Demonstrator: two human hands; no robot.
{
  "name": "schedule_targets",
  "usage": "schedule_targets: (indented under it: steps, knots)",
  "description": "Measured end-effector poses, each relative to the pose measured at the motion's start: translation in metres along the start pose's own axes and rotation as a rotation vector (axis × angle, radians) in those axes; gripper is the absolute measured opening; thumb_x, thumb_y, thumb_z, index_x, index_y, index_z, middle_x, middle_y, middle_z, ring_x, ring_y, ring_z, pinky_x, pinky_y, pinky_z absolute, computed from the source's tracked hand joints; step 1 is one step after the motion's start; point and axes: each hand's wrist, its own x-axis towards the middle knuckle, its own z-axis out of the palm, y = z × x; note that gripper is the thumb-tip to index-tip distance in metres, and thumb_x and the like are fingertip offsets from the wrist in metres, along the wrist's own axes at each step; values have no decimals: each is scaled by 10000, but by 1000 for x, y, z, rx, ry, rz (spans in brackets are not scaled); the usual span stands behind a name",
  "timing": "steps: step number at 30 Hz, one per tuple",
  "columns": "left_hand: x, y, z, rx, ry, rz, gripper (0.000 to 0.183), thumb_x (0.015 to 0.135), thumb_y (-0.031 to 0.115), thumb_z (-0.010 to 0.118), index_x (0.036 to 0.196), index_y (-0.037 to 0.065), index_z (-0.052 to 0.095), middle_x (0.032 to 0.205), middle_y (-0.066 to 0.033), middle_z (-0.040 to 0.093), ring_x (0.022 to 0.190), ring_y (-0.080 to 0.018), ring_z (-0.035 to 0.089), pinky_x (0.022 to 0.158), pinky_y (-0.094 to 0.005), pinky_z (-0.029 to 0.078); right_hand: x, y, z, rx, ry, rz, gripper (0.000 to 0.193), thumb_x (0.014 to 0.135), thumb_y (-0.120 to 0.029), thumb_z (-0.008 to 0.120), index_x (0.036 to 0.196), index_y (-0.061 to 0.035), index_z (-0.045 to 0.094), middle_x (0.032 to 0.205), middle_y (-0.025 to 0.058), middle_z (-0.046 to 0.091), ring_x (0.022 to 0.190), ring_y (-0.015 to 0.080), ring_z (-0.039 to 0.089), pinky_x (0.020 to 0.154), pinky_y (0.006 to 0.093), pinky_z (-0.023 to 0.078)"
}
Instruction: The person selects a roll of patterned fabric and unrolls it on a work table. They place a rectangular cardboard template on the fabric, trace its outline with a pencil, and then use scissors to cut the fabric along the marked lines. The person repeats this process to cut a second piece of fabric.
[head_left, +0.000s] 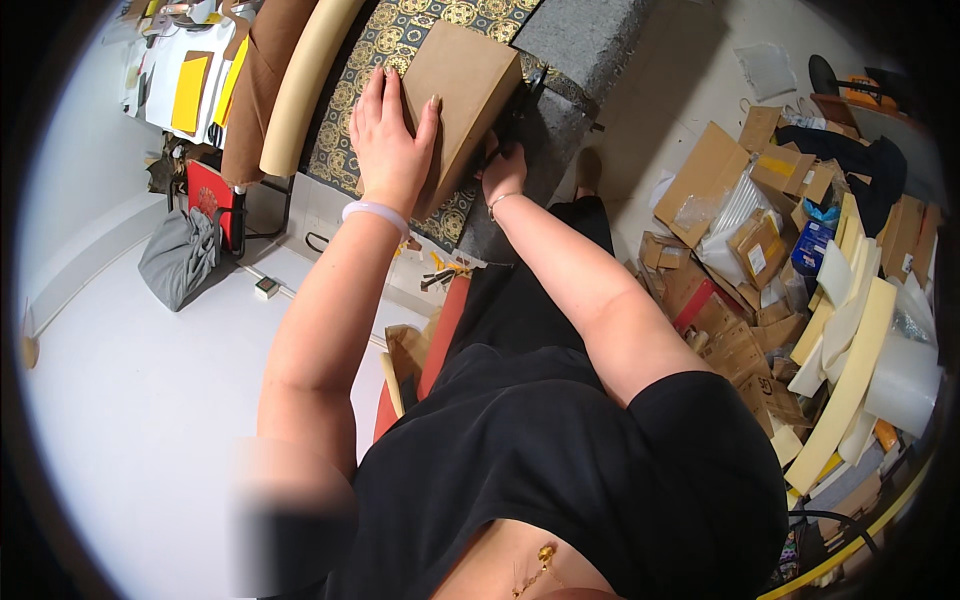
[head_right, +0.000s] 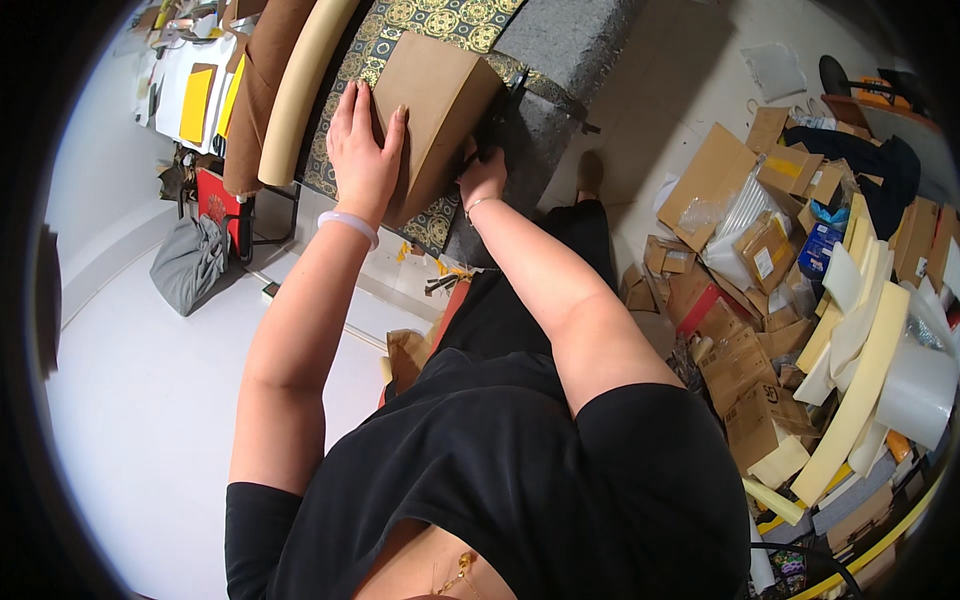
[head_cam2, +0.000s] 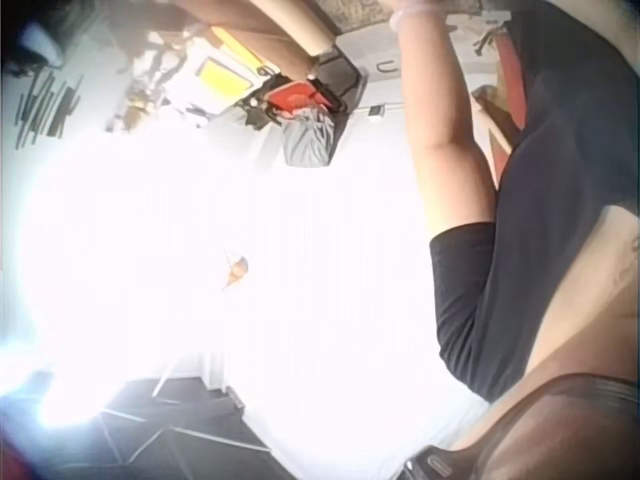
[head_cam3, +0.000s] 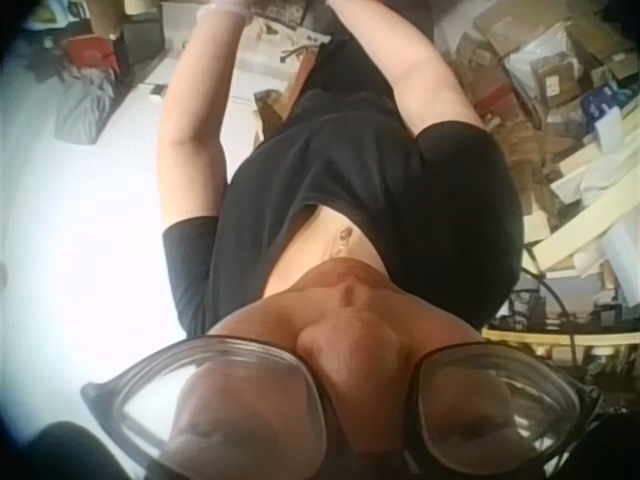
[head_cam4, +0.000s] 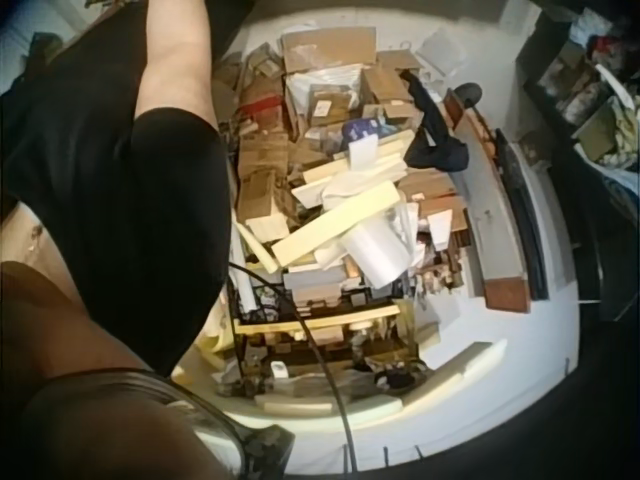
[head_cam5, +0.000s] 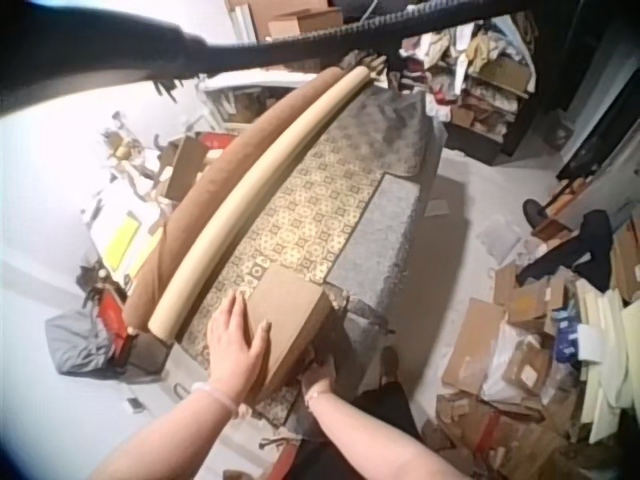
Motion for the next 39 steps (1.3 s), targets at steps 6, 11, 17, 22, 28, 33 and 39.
schedule_targets:
  steps: [6, 11, 17, 22, 28, 33, 39]
  knots:
    - [1, 0, -1, 1, -2, 1, 669, 989, 450, 650, 1496, 31, 526, 1571, -164, 476, 1413, -373, 466, 1210, -504, 315, 5, 10, -1, 74, 3, -7, 381, 1023, -347, 695, 1082, 1, 553, 817, 116, 628, 548, 195, 573, 449, 353, 460]
    - [1, 3, -4, -10, -30, -16, 675, 1007, 426, 635, 1535, 31, 488, 1598, -188, 454, 1441, -379, 450, 1211, -482, 317, 16, 23, -4, 260, -48, -16, 205, 1051, -207, 618, 1093, -17, 554, 804, 102, 618, 528, 185, 543, 428, 343, 422]
    - [3, 5, -6, 11, -18, -22, 665, 1003, 409, 642, 1533, 37, 492, 1596, -174, 460, 1424, -380, 464, 1202, -487, 332, 33, 20, -13, 477, -96, 83, 175, 1072, -164, 557, 927, -68, 539, 716, 65, 591, 494, 176, 506, 409, 339, 393]
    - [4, 7, -8, 3, -39, -46, 665, 995, 391, 659, 1532, 35, 492, 1601, -167, 456, 1429, -380, 461, 1204, -490, 333, 47, -19, -22, 212, -22, -35, 232, 1082, -205, 548, 878, -99, 517, 671, 28, 572, 495, 167, 521, 407, 321, 410]
    - [7, 11, -15, 10, -85, -71, 675, 987, 380, 672, 1542, 43, 483, 1603, -171, 453, 1452, -369, 443, 1212, -486, 327, 74, -112, -97, -120, -351, -29, 353, 1049, -368, 658, 909, -101, 474, 652, 8, 514, 532, 131, 509, 495, 316, 458]
    - [11, 11, -15, 9, -114, -71, 685, 973, 352, 692, 1550, 53, 477, 1612, -165, 446, 1472, -357, 426, 1224, -481, 320, 99, -185, -187, -575, -672, 129, 411, 1026, -441, 690, 892, -115, 478, 632, -10, 513, 518, 97, 503, 501, 278, 452]
    - [9, 10, -19, 6, -118, -81, 664, 954, 312, 700, 1521, 28, 502, 1604, -177, 454, 1446, -384, 453, 1211, -479, 353, 128, -218, -216, -895, -902, 235, 449, 1006, -435, 724, 835, -128, 446, 609, -2, 517, 491, 101, 500, 487, 278, 443]
